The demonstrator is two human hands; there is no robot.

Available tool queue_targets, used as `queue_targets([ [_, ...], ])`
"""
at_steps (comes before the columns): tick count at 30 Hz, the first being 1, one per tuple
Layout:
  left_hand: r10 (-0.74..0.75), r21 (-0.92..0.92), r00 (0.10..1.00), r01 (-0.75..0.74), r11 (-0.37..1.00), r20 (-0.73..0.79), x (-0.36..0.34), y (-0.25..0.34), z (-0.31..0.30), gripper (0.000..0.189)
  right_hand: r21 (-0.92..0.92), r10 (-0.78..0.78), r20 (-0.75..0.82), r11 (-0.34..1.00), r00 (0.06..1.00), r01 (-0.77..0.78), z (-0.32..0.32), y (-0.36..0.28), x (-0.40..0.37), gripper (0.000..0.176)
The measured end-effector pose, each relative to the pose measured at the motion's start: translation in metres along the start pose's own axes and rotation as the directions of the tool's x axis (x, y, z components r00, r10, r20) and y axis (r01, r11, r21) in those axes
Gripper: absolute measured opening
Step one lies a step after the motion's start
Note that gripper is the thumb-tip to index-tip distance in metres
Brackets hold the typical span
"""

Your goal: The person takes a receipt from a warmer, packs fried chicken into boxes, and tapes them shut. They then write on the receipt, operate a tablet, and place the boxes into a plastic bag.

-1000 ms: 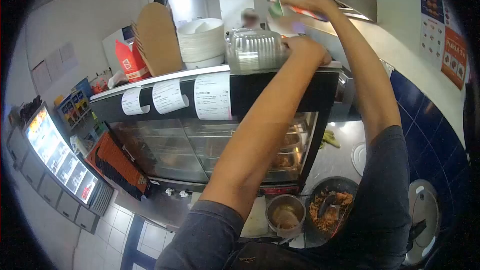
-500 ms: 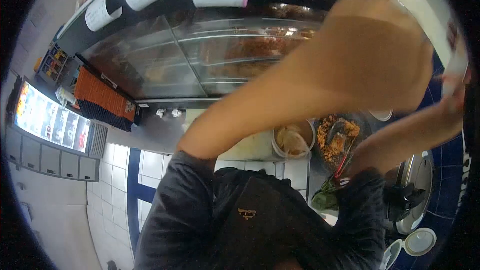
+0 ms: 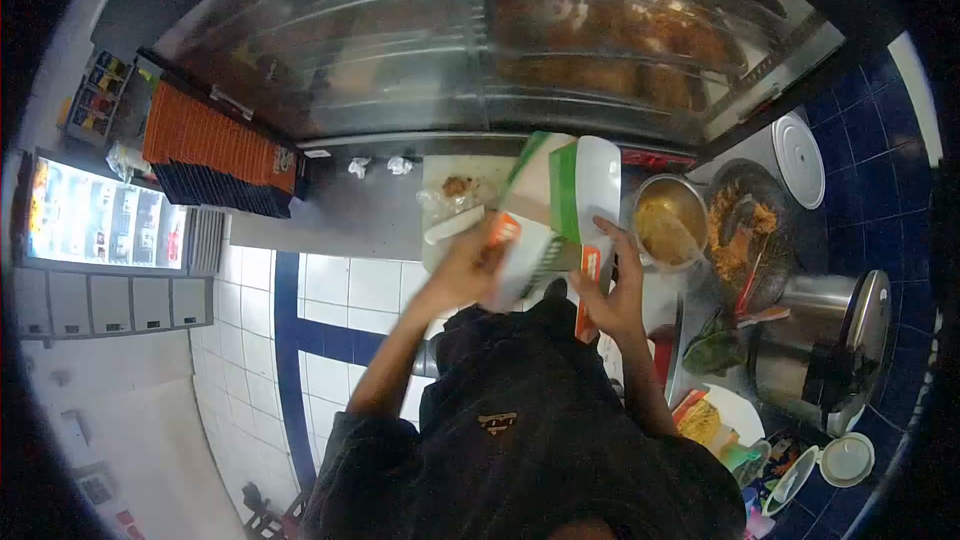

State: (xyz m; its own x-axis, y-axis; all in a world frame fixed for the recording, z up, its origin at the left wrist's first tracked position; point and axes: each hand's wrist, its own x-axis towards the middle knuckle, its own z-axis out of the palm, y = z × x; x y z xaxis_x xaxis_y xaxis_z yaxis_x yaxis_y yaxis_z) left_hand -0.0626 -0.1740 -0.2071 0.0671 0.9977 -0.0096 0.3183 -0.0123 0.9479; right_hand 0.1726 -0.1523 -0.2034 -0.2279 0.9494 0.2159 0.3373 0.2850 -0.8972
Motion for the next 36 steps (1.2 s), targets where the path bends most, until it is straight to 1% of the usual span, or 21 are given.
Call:
queue_targets([
  [1,-0.078,-0.115,0.997,0.081,0.990,0.024,-0.004,-0.035,-0.025,0.032,-0.019,0.049,-0.084,0.999,0.995,-0.050,0.014,0.019,-0.009,0.065],
  [2,0.095,0.030,0.995,-0.096,0.995,0.019,-0.002,-0.047,-0.055,0.035,0.005,0.197,-0.077,0.980,0.977,-0.197,0.028,0.038,-0.018,0.062],
  [3,0.024,0.004,1.000,-0.024,1.000,0.005,-0.005,-0.085,-0.084,0.029,0.003,0.205,-0.081,0.979,0.975,-0.206,0.041,0.050,-0.027,0.062],
  [5,-0.171,0.240,0.984,0.153,0.959,0.055,-0.009,-0.093,-0.143,0.024,-0.069,0.209,-0.225,0.971,0.951,-0.230,0.065,0.071,-0.040,0.064],
  [6,-0.163,0.040,0.982,0.160,0.986,0.091,-0.013,-0.129,-0.166,0.023,0.001,0.307,-0.245,0.949,0.920,-0.316,0.077,0.096,-0.045,0.063],
  [10,-0.285,0.184,0.926,0.244,0.952,0.247,-0.001,-0.166,-0.237,0.029,-0.034,0.334,-0.474,0.918,0.815,-0.396,0.117,0.136,-0.047,0.057],
  [11,-0.371,0.429,0.914,0.272,0.861,0.165,0.003,-0.156,-0.241,0.031,-0.032,0.334,-0.478,0.918,0.812,-0.396,0.125,0.147,-0.050,0.057],
  [12,-0.426,0.642,0.903,0.292,0.709,0.060,0.008,-0.150,-0.243,0.033,0.177,0.399,-0.457,0.917,0.795,-0.358,0.132,0.152,-0.047,0.058],
  [13,-0.418,0.645,0.906,0.283,0.710,0.062,0.012,-0.151,-0.239,0.033,0.380,0.456,-0.422,0.874,0.784,-0.304,0.135,0.158,-0.046,0.058],
  [15,-0.468,0.850,0.848,0.423,0.314,-0.249,0.017,-0.157,-0.217,0.040,0.228,0.440,-0.372,0.897,0.817,-0.379,0.127,0.157,-0.050,0.060],
  [16,-0.122,0.910,0.952,0.306,0.281,-0.282,0.010,-0.157,-0.197,0.043,0.218,0.457,-0.300,0.887,0.837,-0.407,0.120,0.145,-0.052,0.060],
  [17,0.141,0.912,0.939,0.256,0.319,-0.313,0.005,-0.152,-0.164,0.044,0.205,0.474,-0.232,0.877,0.849,-0.434,0.115,0.138,-0.054,0.060],
  [19,0.043,0.753,0.993,0.052,0.656,-0.106,0.003,-0.160,-0.122,0.051,0.104,0.393,-0.242,0.919,0.887,-0.379,0.107,0.151,-0.061,0.057],
  [20,0.225,0.787,0.973,-0.103,0.608,-0.046,-0.003,-0.150,-0.087,0.056,0.002,0.322,-0.214,0.944,0.922,-0.329,0.104,0.156,-0.068,0.054],
  [23,0.124,0.777,0.983,-0.182,0.602,0.134,-0.018,-0.108,-0.017,0.071,-0.127,0.378,-0.130,0.910,0.917,-0.394,0.093,0.130,-0.062,0.052],
  [25,0.159,0.777,0.981,-0.189,0.601,0.115,-0.013,-0.117,0.006,0.052,-0.238,0.323,-0.116,0.909,0.939,-0.342,0.086,0.112,-0.052,0.043],
  [27,0.180,0.800,0.978,-0.189,0.570,0.103,-0.005,-0.153,0.012,0.041,-0.585,0.257,-0.109,0.764,0.960,-0.271,0.083,0.071,-0.042,0.030],
  [28,0.217,0.822,0.973,-0.184,0.539,0.076,0.003,-0.157,0.012,0.029,-0.545,0.123,-0.164,0.816,0.979,-0.194,0.087,0.066,-0.038,0.018],
  [31,0.272,0.690,0.961,-0.166,0.705,-0.047,0.016,-0.150,-0.004,0.012,-0.156,0.218,0.021,0.965,0.976,-0.212,0.115,0.067,-0.022,0.018],
  [34,0.314,0.580,0.939,-0.180,0.795,-0.139,0.027,-0.113,-0.023,0.009,0.297,0.171,0.233,0.925,0.957,-0.237,0.160,0.065,0.007,0.021],
  [36,0.302,0.506,0.934,-0.171,0.845,-0.189,0.032,-0.101,-0.026,0.006,0.279,0.188,0.186,0.931,0.964,-0.235,0.183,0.061,0.033,0.020],
])
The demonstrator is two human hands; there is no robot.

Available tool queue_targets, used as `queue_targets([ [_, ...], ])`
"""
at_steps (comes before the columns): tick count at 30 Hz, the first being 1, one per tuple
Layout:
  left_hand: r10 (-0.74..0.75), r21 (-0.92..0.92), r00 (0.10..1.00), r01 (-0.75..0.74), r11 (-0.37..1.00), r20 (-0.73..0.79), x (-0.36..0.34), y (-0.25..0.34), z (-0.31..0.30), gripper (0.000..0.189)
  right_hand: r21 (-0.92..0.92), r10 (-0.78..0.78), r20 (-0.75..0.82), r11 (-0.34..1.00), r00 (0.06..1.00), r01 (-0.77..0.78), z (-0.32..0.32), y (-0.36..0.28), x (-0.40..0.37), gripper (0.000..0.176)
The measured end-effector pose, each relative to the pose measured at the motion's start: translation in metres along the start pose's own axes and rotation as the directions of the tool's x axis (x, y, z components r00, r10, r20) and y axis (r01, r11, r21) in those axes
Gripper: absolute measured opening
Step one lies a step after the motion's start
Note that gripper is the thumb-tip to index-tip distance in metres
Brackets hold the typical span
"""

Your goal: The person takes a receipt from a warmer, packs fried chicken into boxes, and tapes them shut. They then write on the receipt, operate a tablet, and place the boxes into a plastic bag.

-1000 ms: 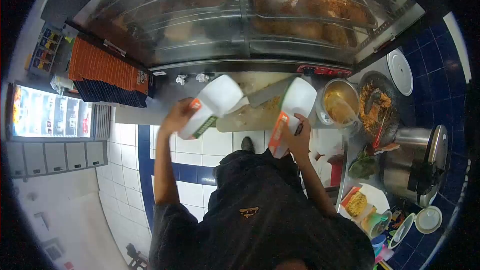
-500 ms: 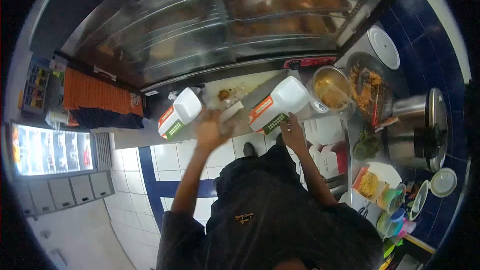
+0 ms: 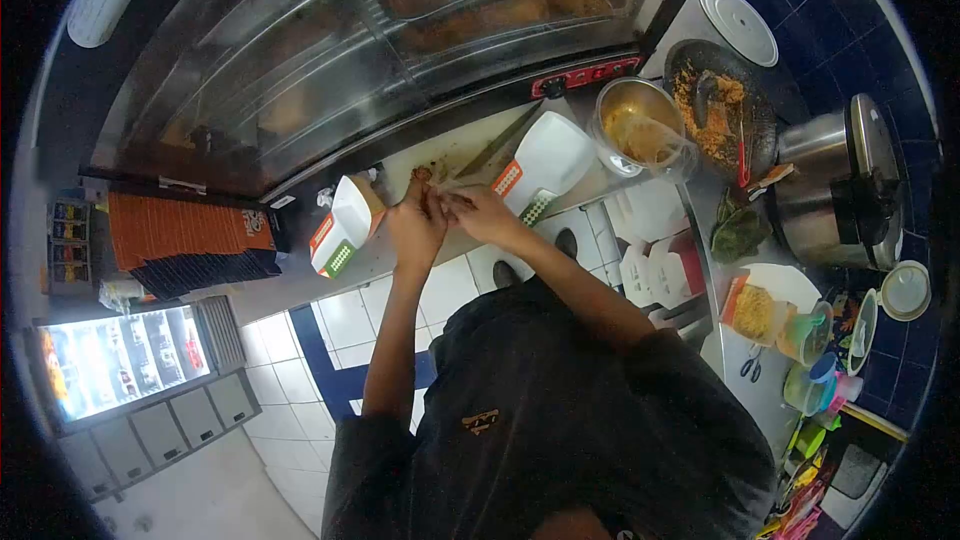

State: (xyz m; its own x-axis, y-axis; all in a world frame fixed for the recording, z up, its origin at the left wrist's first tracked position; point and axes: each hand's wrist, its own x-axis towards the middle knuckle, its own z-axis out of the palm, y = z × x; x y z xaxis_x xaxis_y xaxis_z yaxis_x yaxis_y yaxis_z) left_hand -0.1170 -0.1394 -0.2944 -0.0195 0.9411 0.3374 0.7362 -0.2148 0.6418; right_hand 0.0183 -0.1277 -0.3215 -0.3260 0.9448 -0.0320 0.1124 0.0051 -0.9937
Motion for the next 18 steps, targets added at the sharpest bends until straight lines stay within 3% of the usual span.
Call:
queue_targets([
  [2,-0.040,-0.084,0.998,0.036,0.996,-0.041,0.007,0.017,-0.013,0.003,-0.022,-0.002,-0.046,1.000,0.999,0.001,0.005,-0.007,0.020,0.020],
  [4,0.029,0.098,0.996,-0.021,0.995,-0.087,0.013,0.048,-0.033,0.002,0.179,0.312,-0.012,0.935,0.950,-0.305,0.004,-0.022,0.032,0.019],
  [5,0.034,0.097,0.995,-0.024,0.995,-0.097,0.015,0.054,-0.036,0.002,0.174,0.303,-0.012,0.939,0.953,-0.297,0.002,-0.028,0.035,0.019],
  [7,0.169,0.148,0.979,-0.152,0.977,-0.114,0.011,0.063,-0.041,0.001,0.463,0.356,-0.163,0.851,0.920,-0.247,-0.005,-0.038,0.034,0.020],
  [8,0.208,0.167,0.974,-0.192,0.967,-0.087,0.008,0.066,-0.042,0.005,0.604,0.313,-0.130,0.778,0.941,-0.175,-0.010,-0.043,0.032,0.024],
  [9,0.210,0.166,0.973,-0.192,0.967,-0.098,0.005,0.071,-0.041,0.005,0.597,0.305,-0.129,0.784,0.944,-0.171,-0.013,-0.051,0.030,0.024],
  [11,0.255,0.147,0.967,-0.253,0.956,0.009,0.001,0.080,-0.038,0.008,0.834,0.379,-0.054,0.526,0.924,-0.167,-0.018,-0.068,0.022,0.036],
  [12,0.276,0.075,0.961,-0.274,0.959,-0.010,-0.002,0.073,-0.027,0.008,0.809,0.320,-0.054,0.570,0.946,-0.146,-0.021,-0.076,0.014,0.053],
  [13,0.285,0.070,0.958,-0.283,0.957,-0.019,-0.002,0.077,-0.025,0.008,0.804,0.311,-0.063,0.579,0.948,-0.136,-0.025,-0.081,0.010,0.053],
  [15,0.294,-0.096,0.955,-0.295,0.951,-0.030,-0.004,0.087,-0.022,0.008,0.779,0.478,-0.034,0.563,0.878,-0.276,-0.034,-0.088,0.007,0.058],
  [16,0.287,-0.175,0.958,-0.285,0.942,-0.015,-0.007,0.088,-0.019,0.002,0.776,0.471,-0.041,0.570,0.881,-0.269,-0.037,-0.086,0.006,0.058],
  [18,0.278,-0.235,0.961,-0.271,0.934,-0.004,-0.007,0.090,-0.013,0.003,0.704,0.227,-0.189,0.710,0.956,-0.029,-0.044,-0.082,0.009,0.068],
])
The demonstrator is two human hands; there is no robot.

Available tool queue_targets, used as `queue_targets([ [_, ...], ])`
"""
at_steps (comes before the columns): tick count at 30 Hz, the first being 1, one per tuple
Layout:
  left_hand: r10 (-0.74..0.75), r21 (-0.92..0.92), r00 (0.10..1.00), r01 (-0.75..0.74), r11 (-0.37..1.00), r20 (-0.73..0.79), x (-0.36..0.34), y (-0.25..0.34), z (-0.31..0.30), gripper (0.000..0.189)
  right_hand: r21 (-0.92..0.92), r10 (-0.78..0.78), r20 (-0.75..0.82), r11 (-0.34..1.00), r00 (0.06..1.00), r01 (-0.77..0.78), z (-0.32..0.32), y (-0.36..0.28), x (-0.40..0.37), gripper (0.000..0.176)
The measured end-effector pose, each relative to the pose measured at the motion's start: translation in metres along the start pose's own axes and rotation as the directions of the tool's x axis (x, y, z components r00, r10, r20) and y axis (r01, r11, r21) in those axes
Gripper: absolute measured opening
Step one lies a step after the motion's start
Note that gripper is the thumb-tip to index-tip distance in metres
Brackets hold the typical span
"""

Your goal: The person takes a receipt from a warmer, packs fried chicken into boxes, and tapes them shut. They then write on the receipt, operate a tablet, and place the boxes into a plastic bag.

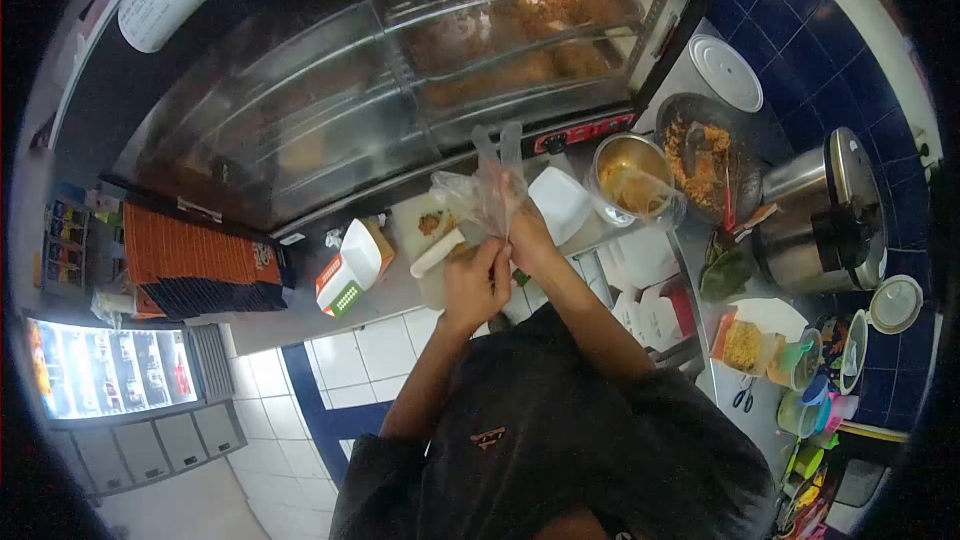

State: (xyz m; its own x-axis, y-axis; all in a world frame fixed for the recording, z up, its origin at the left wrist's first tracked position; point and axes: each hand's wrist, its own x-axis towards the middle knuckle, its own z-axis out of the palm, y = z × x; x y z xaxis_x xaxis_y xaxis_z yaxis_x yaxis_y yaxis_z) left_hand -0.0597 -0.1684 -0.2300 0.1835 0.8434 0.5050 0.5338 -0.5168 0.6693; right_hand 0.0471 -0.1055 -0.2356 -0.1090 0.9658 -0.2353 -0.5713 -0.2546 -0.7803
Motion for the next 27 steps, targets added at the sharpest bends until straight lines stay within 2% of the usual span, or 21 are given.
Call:
queue_targets([
  [3,-0.004,-0.082,1.000,0.005,0.997,0.009,0.007,0.006,0.008,0.005,0.050,0.005,0.074,0.999,0.997,-0.009,-0.007,-0.011,-0.003,0.072],
  [4,0.009,-0.133,1.000,-0.008,0.991,0.006,0.009,0.010,0.010,0.005,0.046,0.011,0.119,0.999,0.993,-0.017,-0.009,-0.018,-0.004,0.081],
  [5,0.019,-0.182,1.000,-0.017,0.983,0.005,0.012,0.014,0.011,0.005,0.040,0.001,0.123,0.999,0.992,-0.006,-0.010,-0.024,-0.003,0.081],
  [7,0.066,-0.184,0.997,-0.072,0.980,-0.038,0.018,0.021,0.013,0.003,0.163,0.058,0.274,0.981,0.960,-0.106,-0.008,-0.039,-0.004,0.091],
  [9,0.104,-0.125,0.992,-0.095,0.988,0.067,0.019,0.028,0.016,0.004,0.101,0.077,0.245,0.989,0.966,-0.105,-0.009,-0.050,0.006,0.097],
  [11,0.182,-0.132,0.981,-0.172,0.976,0.066,0.020,0.039,0.020,0.006,0.022,0.000,0.105,1.000,0.994,-0.002,-0.013,-0.062,0.017,0.097],
  [12,0.160,-0.152,0.976,-0.137,0.979,0.149,0.021,0.043,0.022,0.006,-0.025,-0.074,0.020,0.997,0.997,0.075,-0.013,-0.075,0.017,0.088],
  [13,0.143,-0.168,0.963,-0.106,0.980,0.230,0.022,0.047,0.024,0.006,-0.166,-0.304,-0.058,0.942,0.951,0.291,-0.038,-0.076,0.040,0.079],
  [14,0.179,-0.198,0.969,-0.145,0.969,0.171,0.022,0.047,0.031,0.006,-0.313,-0.525,-0.099,0.823,0.845,0.474,-0.065,-0.083,0.063,0.071],
  [15,0.200,-0.203,0.967,-0.167,0.965,0.155,0.023,0.049,0.031,0.006,-0.849,-0.836,-0.083,0.344,0.543,0.400,-0.056,-0.126,0.048,0.054],
  [16,0.182,-0.210,0.972,-0.148,0.966,0.149,0.022,0.052,0.031,0.006,-0.885,-0.921,-0.161,0.294,0.354,0.362,-0.067,-0.153,0.063,0.047],
  [18,0.136,-0.206,0.975,-0.099,0.974,0.174,0.011,0.048,0.033,0.007,-0.986,-0.996,0.004,0.010,0.084,0.165,-0.078,-0.199,0.075,0.042],
  [19,0.146,-0.207,0.976,-0.111,0.972,0.164,0.005,0.043,0.033,0.007,-0.985,-0.997,0.011,0.002,0.073,0.171,-0.088,-0.213,0.085,0.042],
  [21,0.081,-0.214,0.977,-0.038,0.976,0.199,-0.010,0.030,0.028,0.009,-0.996,-0.989,0.093,-0.092,0.112,0.014,-0.115,-0.223,0.113,0.039],
  [22,0.077,-0.228,0.984,-0.039,0.973,0.160,-0.019,0.020,0.025,0.010,-0.993,-0.993,0.103,-0.100,0.063,0.057,-0.115,-0.223,0.117,0.036],
  [23,0.077,-0.225,0.986,-0.043,0.973,0.147,-0.029,0.010,0.021,0.010,-0.992,-0.992,0.112,-0.108,0.061,0.067,-0.117,-0.225,0.118,0.036],
  [25,-0.098,-0.210,0.971,0.145,0.967,0.220,-0.048,-0.006,0.006,0.009,-0.990,-0.977,0.006,0.024,0.215,0.137,-0.116,-0.226,0.116,0.034],
  [26,-0.102,-0.206,0.971,0.147,0.967,0.215,-0.057,-0.012,-0.001,0.009,-0.981,-0.975,-0.051,0.090,0.214,0.174,-0.117,-0.224,0.121,0.031],
  [27,-0.232,-0.174,0.937,0.282,0.943,0.262,-0.066,-0.017,-0.007,0.008,-0.980,-0.975,-0.053,0.092,0.215,0.176,-0.113,-0.221,0.119,0.031],
])
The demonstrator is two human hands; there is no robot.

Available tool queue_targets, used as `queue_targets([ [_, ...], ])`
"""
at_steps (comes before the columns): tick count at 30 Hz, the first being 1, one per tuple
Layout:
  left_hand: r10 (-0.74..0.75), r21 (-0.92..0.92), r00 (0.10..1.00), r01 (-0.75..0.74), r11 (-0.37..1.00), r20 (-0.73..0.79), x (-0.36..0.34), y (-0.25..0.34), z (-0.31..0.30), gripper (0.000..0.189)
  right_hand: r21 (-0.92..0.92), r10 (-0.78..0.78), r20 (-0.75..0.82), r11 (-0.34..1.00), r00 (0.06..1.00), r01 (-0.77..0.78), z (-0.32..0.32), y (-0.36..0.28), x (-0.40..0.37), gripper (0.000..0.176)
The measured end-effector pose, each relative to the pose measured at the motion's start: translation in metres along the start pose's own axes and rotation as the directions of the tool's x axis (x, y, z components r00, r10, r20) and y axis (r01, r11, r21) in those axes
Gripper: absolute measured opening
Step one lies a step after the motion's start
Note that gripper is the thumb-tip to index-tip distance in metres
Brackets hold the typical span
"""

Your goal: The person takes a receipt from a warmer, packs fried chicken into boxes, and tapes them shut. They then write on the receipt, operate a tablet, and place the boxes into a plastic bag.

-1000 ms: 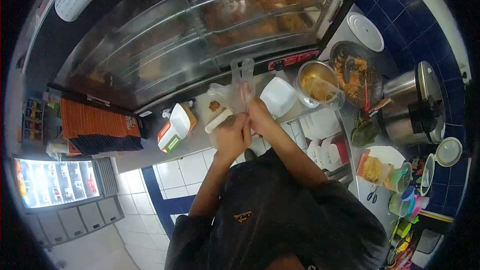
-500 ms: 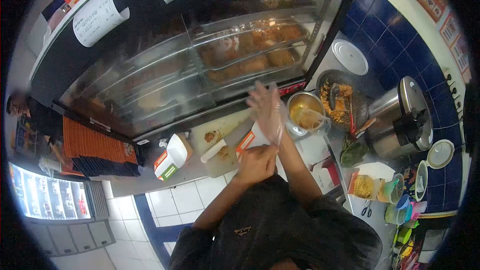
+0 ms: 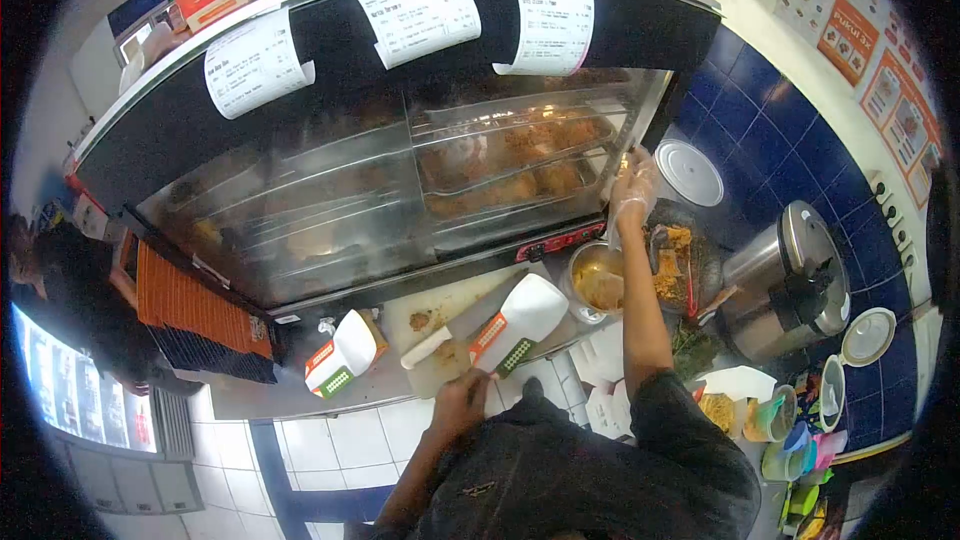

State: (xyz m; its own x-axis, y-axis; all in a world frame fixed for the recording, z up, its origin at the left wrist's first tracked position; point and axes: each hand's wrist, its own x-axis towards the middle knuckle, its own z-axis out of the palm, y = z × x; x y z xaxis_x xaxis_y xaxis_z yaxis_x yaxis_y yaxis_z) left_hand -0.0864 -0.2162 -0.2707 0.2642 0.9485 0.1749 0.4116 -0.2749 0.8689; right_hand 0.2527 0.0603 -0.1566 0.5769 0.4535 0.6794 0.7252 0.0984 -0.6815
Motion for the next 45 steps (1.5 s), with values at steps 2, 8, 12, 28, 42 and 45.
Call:
queue_targets([
  [2,-0.136,0.005,0.990,0.136,0.991,0.024,-0.010,-0.010,-0.007,0.008,0.207,0.096,0.185,0.969,0.978,-0.134,-0.013,-0.031,-0.015,0.029],
  [8,-0.124,0.024,0.992,0.124,0.992,0.002,-0.001,-0.007,-0.009,0.010,0.286,-0.117,0.381,0.958,0.917,0.003,-0.017,-0.121,-0.083,0.023],
  [12,0.027,0.076,0.997,-0.022,0.997,-0.073,0.007,0.006,-0.005,0.010,0.430,-0.432,0.446,0.872,0.783,0.236,0.001,-0.141,-0.093,0.018],
  [28,-0.566,-0.066,0.726,0.636,0.769,0.390,-0.038,-0.098,0.066,0.041,-0.422,0.066,0.639,0.863,0.767,0.277,0.072,-0.168,-0.023,0.062],
  [42,-0.221,-0.714,0.681,0.641,-0.282,0.699,-0.022,-0.128,0.115,0.030,0.309,-0.053,0.264,0.951,0.963,-0.032,0.080,-0.072,-0.008,0.025],
  [45,-0.251,-0.744,0.702,0.647,-0.166,0.666,-0.010,-0.112,0.104,0.039,0.322,0.172,0.412,0.891,0.895,-0.319,0.049,-0.094,-0.012,0.029],
])
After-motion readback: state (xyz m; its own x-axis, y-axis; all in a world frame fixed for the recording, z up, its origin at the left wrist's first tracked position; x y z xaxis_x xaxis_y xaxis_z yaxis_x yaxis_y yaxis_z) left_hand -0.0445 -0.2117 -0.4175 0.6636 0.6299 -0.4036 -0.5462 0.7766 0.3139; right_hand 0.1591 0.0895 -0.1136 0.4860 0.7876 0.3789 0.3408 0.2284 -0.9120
